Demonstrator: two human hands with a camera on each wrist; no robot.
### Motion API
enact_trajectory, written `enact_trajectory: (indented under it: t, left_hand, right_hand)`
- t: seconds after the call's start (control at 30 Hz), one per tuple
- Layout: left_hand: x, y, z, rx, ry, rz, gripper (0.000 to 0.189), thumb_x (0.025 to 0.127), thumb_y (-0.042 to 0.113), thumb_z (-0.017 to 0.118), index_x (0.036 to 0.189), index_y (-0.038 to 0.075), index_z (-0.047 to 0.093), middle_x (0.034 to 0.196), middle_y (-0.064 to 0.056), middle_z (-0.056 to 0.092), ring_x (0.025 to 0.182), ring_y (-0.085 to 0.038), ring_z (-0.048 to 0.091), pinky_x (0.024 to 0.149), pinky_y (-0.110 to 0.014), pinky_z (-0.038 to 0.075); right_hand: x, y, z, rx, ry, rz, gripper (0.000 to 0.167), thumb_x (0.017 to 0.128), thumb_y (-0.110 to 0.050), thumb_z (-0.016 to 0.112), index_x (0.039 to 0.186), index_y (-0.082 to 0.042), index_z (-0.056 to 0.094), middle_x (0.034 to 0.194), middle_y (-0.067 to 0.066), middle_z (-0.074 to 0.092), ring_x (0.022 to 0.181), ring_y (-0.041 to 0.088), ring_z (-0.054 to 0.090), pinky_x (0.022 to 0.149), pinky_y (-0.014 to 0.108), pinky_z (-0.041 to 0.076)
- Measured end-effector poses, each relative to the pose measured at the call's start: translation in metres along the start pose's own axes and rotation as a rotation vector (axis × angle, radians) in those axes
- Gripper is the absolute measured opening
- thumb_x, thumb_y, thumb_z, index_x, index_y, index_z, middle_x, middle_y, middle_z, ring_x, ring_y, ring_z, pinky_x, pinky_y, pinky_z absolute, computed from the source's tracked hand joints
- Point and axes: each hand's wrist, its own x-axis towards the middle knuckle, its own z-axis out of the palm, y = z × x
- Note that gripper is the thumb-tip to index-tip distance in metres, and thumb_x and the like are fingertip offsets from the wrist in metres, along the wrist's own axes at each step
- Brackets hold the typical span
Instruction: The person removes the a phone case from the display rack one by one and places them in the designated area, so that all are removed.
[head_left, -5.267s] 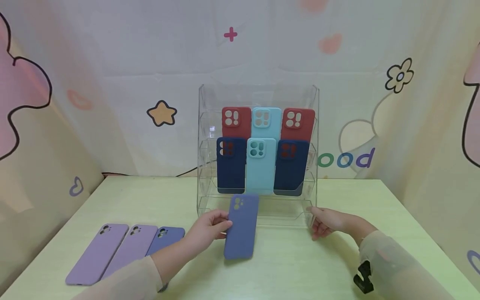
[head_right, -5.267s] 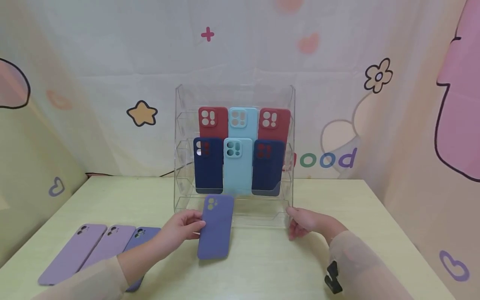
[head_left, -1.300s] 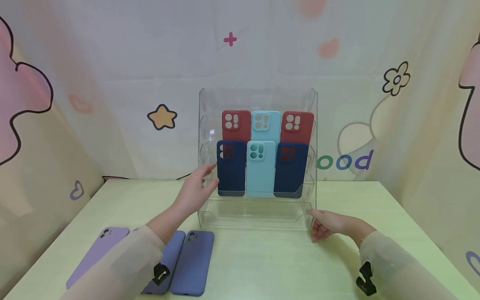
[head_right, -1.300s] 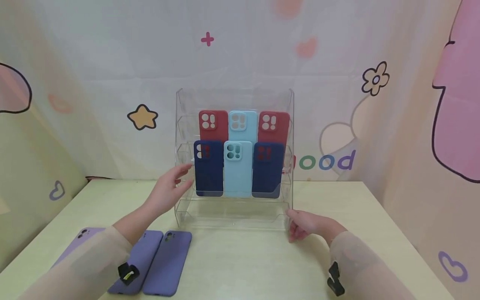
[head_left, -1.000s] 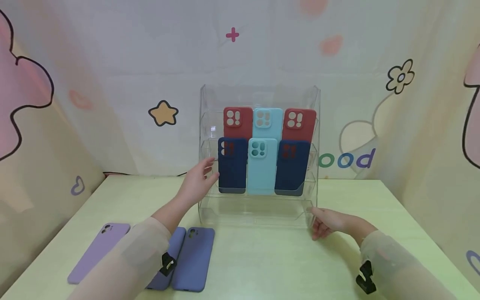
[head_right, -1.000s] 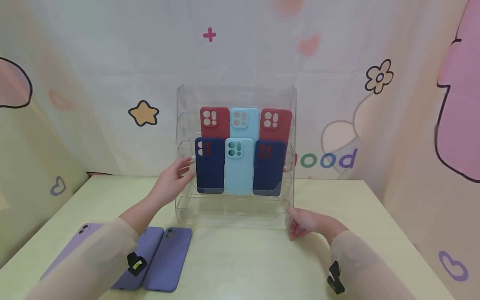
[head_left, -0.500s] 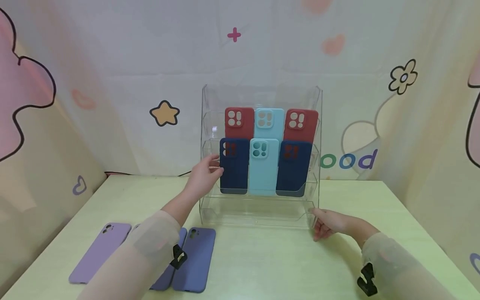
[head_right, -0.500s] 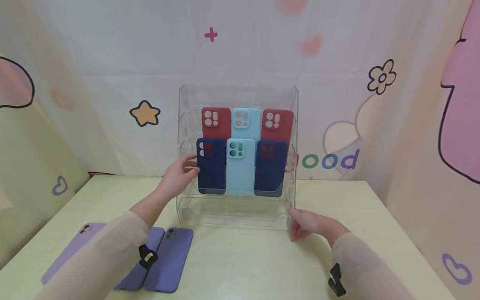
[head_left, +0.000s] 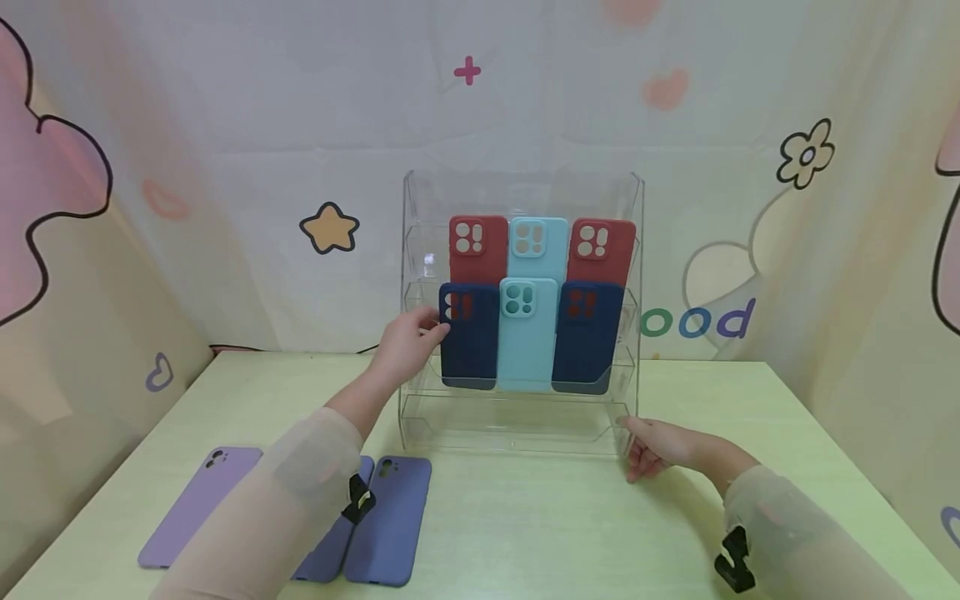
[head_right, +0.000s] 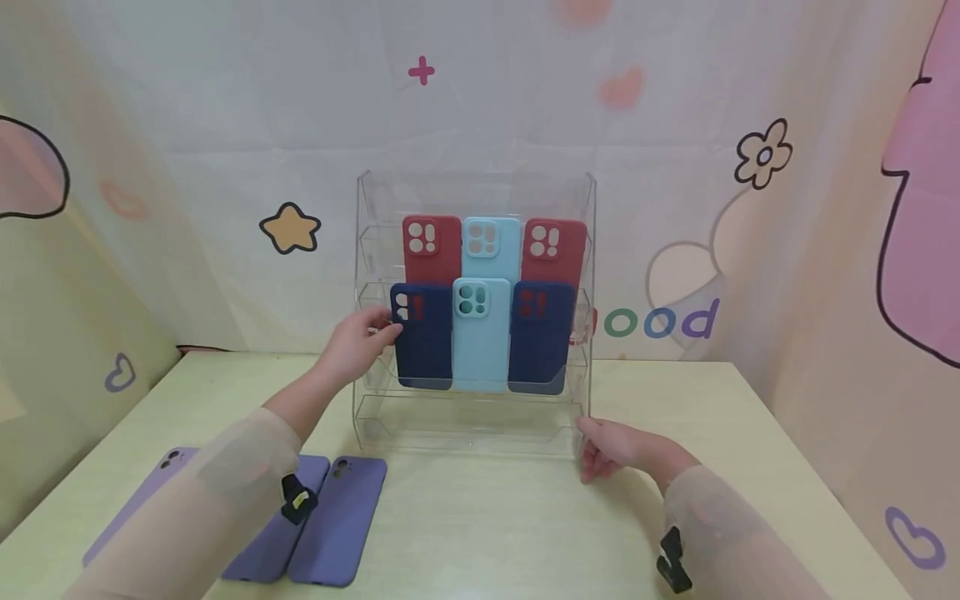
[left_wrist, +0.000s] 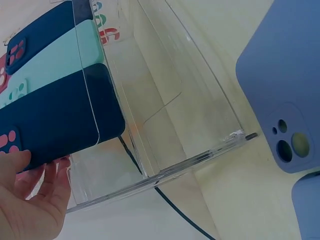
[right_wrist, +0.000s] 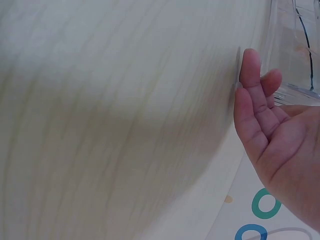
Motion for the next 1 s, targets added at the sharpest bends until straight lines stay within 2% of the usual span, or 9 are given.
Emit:
enact_trajectory:
  t: [0.27,0.37,0.53,0.67,0.87,1.0]
  left_hand:
    - [-0.002,-0.004,-0.005,0.005,-0.012,0.078,0.026,0.096,0.019,0.053,0.115,0.002,0.059,0.109,-0.014,0.062,0.099,-0.027,0.061,0.084,-0.039,0.05]
    - [-0.004,-0.002,-0.008,-0.021,0.022,0.095,0.026,0.096,0.019,0.054,0.115,0.003,0.059,0.11,-0.014,0.062,0.098,-0.027,0.063,0.081,-0.037,0.052]
    - [-0.009,0.003,-0.015,-0.122,0.1,0.131,0.024,0.095,0.018,0.055,0.114,0.004,0.06,0.109,-0.013,0.063,0.095,-0.027,0.064,0.079,-0.036,0.053]
    - [-0.015,0.005,-0.021,-0.17,0.119,0.154,0.023,0.095,0.017,0.056,0.113,0.005,0.061,0.106,-0.012,0.063,0.092,-0.026,0.065,0.079,-0.036,0.053]
    - [-0.023,0.0,-0.025,-0.207,0.133,0.143,0.025,0.094,0.016,0.056,0.116,0.005,0.062,0.107,-0.012,0.064,0.089,-0.024,0.066,0.076,-0.035,0.053]
    - [-0.027,-0.002,-0.027,-0.238,0.113,0.133,0.025,0.094,0.015,0.056,0.116,0.004,0.062,0.107,-0.013,0.065,0.089,-0.027,0.067,0.073,-0.035,0.054]
  right_hand:
    - [0.0,-0.001,0.0,0.002,0.002,0.006,0.052,0.101,-0.033,0.018,0.085,0.005,0.05,0.079,0.012,0.065,0.079,0.024,0.064,0.076,0.036,0.051]
    - [-0.001,-0.001,0.0,-0.002,-0.005,0.002,0.052,0.101,-0.032,0.017,0.085,0.005,0.05,0.079,0.012,0.065,0.079,0.024,0.064,0.076,0.037,0.051]
    - [-0.001,-0.002,0.0,0.003,-0.002,-0.004,0.051,0.101,-0.031,0.017,0.084,0.005,0.05,0.079,0.013,0.065,0.078,0.024,0.064,0.074,0.037,0.052]
    - [-0.001,-0.001,0.0,0.005,0.008,0.008,0.051,0.1,-0.031,0.017,0.083,0.004,0.05,0.078,0.012,0.065,0.078,0.023,0.064,0.074,0.036,0.051]
    - [0.0,0.0,0.001,0.004,0.009,0.013,0.054,0.101,-0.035,0.018,0.083,0.004,0.051,0.079,0.012,0.065,0.079,0.023,0.064,0.076,0.036,0.051]
    - [-0.001,0.001,0.0,0.004,0.007,0.017,0.055,0.101,-0.037,0.018,0.084,0.004,0.051,0.079,0.012,0.065,0.079,0.024,0.064,0.077,0.037,0.051]
